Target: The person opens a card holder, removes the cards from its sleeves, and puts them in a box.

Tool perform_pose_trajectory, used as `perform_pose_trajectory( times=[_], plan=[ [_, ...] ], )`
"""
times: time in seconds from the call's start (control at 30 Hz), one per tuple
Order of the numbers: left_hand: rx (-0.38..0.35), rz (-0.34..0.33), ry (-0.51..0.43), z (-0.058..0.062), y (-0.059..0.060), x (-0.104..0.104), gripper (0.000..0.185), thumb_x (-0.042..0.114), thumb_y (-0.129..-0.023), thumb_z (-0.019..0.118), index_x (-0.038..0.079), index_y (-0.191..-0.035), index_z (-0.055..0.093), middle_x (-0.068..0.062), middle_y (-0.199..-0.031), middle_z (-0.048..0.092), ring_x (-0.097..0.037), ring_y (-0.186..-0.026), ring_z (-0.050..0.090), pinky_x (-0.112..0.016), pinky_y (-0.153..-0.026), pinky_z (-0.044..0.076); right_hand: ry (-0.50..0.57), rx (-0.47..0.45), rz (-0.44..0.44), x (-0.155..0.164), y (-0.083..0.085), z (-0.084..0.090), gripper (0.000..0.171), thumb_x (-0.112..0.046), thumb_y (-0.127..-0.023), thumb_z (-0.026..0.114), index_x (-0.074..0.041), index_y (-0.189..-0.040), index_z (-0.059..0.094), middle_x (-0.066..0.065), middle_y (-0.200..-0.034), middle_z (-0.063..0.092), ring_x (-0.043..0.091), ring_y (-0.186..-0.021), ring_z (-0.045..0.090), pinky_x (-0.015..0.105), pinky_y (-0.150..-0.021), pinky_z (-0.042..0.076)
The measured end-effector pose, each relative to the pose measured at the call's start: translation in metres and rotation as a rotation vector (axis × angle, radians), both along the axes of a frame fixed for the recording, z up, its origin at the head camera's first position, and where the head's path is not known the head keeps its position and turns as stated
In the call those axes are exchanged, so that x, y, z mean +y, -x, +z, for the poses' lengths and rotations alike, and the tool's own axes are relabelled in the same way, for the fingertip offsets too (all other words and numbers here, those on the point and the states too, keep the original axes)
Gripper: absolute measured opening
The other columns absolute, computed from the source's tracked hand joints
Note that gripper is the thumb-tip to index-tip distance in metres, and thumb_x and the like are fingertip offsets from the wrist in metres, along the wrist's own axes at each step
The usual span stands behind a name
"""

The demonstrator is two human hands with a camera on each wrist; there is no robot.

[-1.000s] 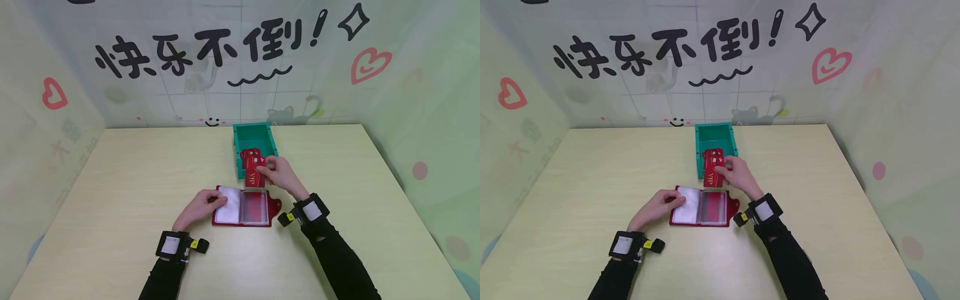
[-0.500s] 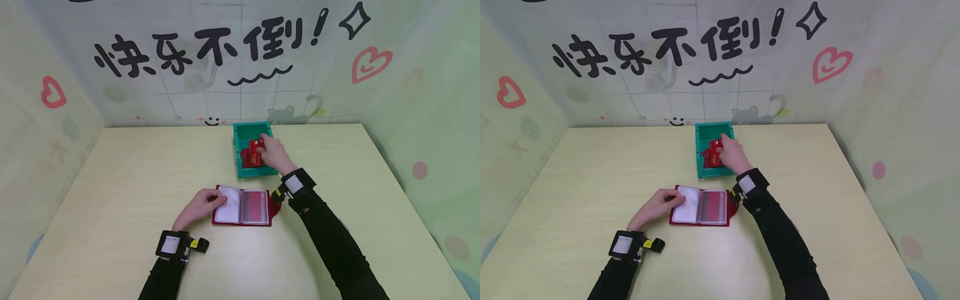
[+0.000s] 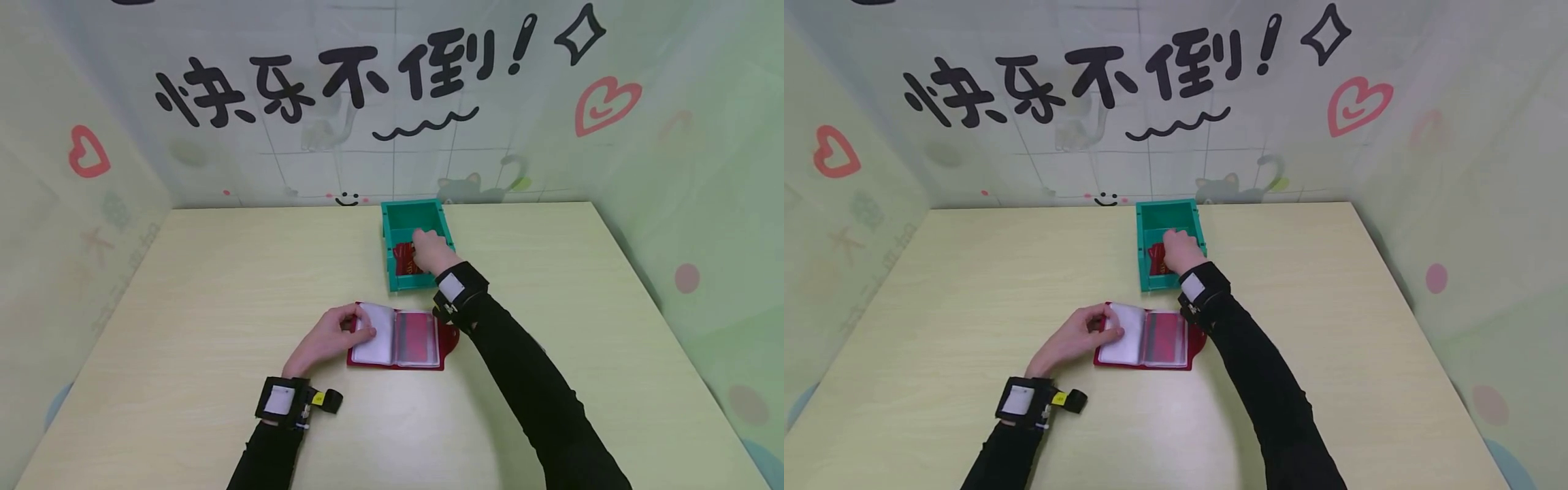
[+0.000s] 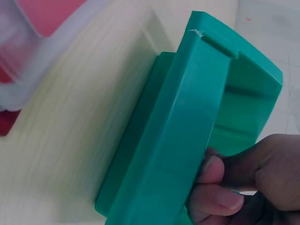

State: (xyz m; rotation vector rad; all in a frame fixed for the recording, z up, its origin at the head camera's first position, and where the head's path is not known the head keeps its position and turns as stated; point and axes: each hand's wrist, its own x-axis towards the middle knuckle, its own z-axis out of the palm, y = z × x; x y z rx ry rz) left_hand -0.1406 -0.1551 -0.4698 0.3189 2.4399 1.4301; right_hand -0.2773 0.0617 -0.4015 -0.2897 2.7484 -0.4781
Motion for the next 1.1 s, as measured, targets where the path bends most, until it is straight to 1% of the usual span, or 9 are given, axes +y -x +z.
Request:
perform_pose_trajectory(
  times=[0.13, 0.27, 0.4, 0.53, 0.63, 0.8, 0.87, 1.0, 1.1],
  plan=[
    [-0.020, -0.001, -0.038, 0.000, -0.001, 0.000, 0.036, 0.019, -0.091, 0.073, 0.011, -0.122, 0.057, -0.014, -0.111, 0.064, -0.021, -0.095, 0.060, -0.027, -0.079, 0.050, -0.053, 0.013, -0.008, -0.003, 0.002, -0.006, 0.027, -0.006, -0.102, 0.051, 0.003, -0.128, 0.054, 0.022, -0.117, 0.064, 0.033, -0.097, 0.062, 0.038, -0.078, 0.052],
    [-0.040, -0.015, -0.056, 0.001, -0.001, 0.001, 0.058, 0.018, -0.091, 0.074, 0.017, -0.143, 0.047, -0.017, -0.122, 0.066, -0.024, -0.102, 0.064, -0.030, -0.082, 0.055, -0.123, 0.018, 0.002, -0.004, 0.001, -0.012, 0.023, -0.008, -0.102, 0.053, 0.000, -0.122, 0.060, 0.020, -0.114, 0.065, 0.030, -0.092, 0.061, 0.039, -0.076, 0.053],
    [-0.040, -0.017, -0.036, 0.001, -0.001, 0.001, 0.062, 0.021, -0.090, 0.075, 0.019, -0.145, 0.046, -0.015, -0.127, 0.065, -0.025, -0.107, 0.063, -0.032, -0.085, 0.056, -0.144, 0.048, 0.022, -0.004, -0.001, -0.013, 0.021, -0.010, -0.102, 0.054, -0.001, -0.119, 0.062, 0.019, -0.109, 0.066, 0.029, -0.087, 0.061, 0.037, -0.070, 0.052],
    [-0.024, -0.007, -0.013, 0.000, -0.001, 0.001, 0.059, 0.020, -0.090, 0.075, 0.016, -0.143, 0.049, -0.014, -0.128, 0.061, -0.025, -0.106, 0.059, -0.033, -0.087, 0.053, -0.092, 0.105, 0.041, -0.002, -0.010, -0.003, 0.015, -0.009, -0.101, 0.055, 0.000, -0.111, 0.061, 0.018, -0.099, 0.066, 0.030, -0.084, 0.065, 0.036, -0.065, 0.052],
    [-0.008, 0.003, 0.007, 0.001, -0.002, 0.001, 0.060, 0.018, -0.089, 0.074, 0.015, -0.143, 0.048, -0.014, -0.127, 0.058, -0.025, -0.102, 0.057, -0.032, -0.084, 0.050, 0.010, 0.153, 0.057, 0.003, -0.024, 0.010, 0.012, -0.011, -0.100, 0.058, 0.000, -0.106, 0.059, 0.017, -0.093, 0.065, 0.029, -0.080, 0.065, 0.033, -0.063, 0.049],
    [0.096, -0.017, 0.062, 0.006, -0.005, 0.006, 0.058, 0.013, -0.087, 0.074, 0.010, -0.140, 0.051, -0.018, -0.138, 0.049, -0.032, -0.116, 0.051, -0.043, -0.096, 0.049, 0.223, 0.184, 0.051, 0.019, -0.062, 0.021, 0.028, -0.016, -0.098, 0.064, 0.004, -0.119, 0.063, 0.019, -0.095, 0.069, 0.022, -0.073, 0.059, 0.026, -0.061, 0.046],
    [0.156, -0.022, 0.110, 0.009, -0.006, 0.010, 0.054, 0.011, -0.085, 0.073, 0.008, -0.136, 0.054, -0.020, -0.143, 0.043, -0.036, -0.126, 0.044, -0.051, -0.102, 0.045, 0.287, 0.146, 0.039, 0.028, -0.079, 0.019, 0.034, -0.018, -0.097, 0.066, 0.003, -0.123, 0.064, 0.018, -0.095, 0.070, 0.020, -0.069, 0.058, 0.025, -0.060, 0.047],
    [0.219, -0.008, 0.251, 0.016, -0.007, 0.021, 0.047, 0.009, -0.081, 0.074, 0.010, -0.127, 0.061, -0.020, -0.144, 0.041, -0.042, -0.134, 0.032, -0.060, -0.108, 0.034, 0.347, 0.019, 0.016, 0.044, -0.107, 0.011, 0.025, -0.021, -0.097, 0.066, 0.001, -0.109, 0.071, 0.012, -0.076, 0.066, 0.016, -0.059, 0.055, 0.023, -0.055, 0.047],
    [0.246, -0.035, 0.324, 0.022, -0.009, 0.032, 0.039, 0.005, -0.082, 0.073, 0.010, -0.120, 0.066, -0.017, -0.134, 0.050, -0.040, -0.128, 0.038, -0.058, -0.108, 0.034, 0.348, -0.061, -0.009, 0.052, -0.119, 0.003, 0.024, -0.022, -0.098, 0.064, 0.000, -0.092, 0.072, 0.008, -0.065, 0.062, 0.015, -0.054, 0.054, 0.023, -0.052, 0.046]
  ],
)
